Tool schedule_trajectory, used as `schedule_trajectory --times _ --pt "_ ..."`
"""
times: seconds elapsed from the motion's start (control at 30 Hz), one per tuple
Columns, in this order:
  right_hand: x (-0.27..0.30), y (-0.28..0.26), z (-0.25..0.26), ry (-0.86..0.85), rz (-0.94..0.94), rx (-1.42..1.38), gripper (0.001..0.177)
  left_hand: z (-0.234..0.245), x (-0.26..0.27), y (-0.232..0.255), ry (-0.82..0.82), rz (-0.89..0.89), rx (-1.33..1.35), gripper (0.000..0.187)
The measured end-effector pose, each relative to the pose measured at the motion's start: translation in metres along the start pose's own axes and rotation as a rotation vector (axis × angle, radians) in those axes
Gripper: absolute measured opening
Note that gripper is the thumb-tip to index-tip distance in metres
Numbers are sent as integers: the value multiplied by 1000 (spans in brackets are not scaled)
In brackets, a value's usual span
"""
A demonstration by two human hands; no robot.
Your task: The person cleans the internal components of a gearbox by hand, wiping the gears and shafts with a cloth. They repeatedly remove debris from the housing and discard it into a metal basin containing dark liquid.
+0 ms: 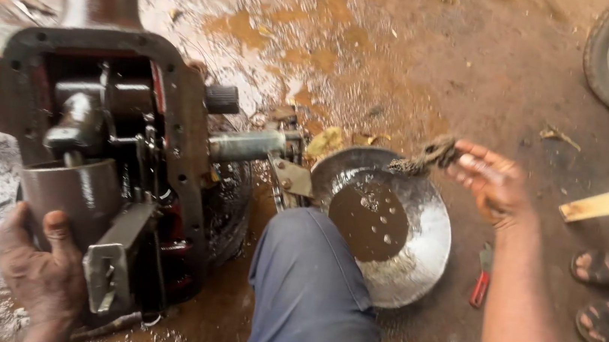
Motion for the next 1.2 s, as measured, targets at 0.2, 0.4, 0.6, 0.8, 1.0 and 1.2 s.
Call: schedule_trajectory --times 0.2,0.4,0.6,0.8,1.0,1.2 --pt "41 190 50 222 -257 -109 20 7 -4 23 -8 -40 -15 86" --pt "98 354 77 304 -501 39 18 9 -5 43 -33 -79 40 78" --pt "108 370 2 48 -529 998 26 9 -9 68 -18 -58 96 76" --pt "112 358 -69 -315 -366 1550 37 10 -8 62 -13 -28 76 76" --pt "124 296 -96 -423 -382 1572 45 5 -3 21 -28 -14 154 70" --pt "126 330 -83 -292 -249 1422 39 -3 -7 -25 73 -126 20 42"
Point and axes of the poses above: each hand's wrist, its own x-axis away from the middle knuckle, its own z-axis out of the back of the hand, y = z × x, the point moved 8 cm from there along -x, towards the middle knuckle, and after that the axes turned 15 degrees about x, right-handed, at the moved point
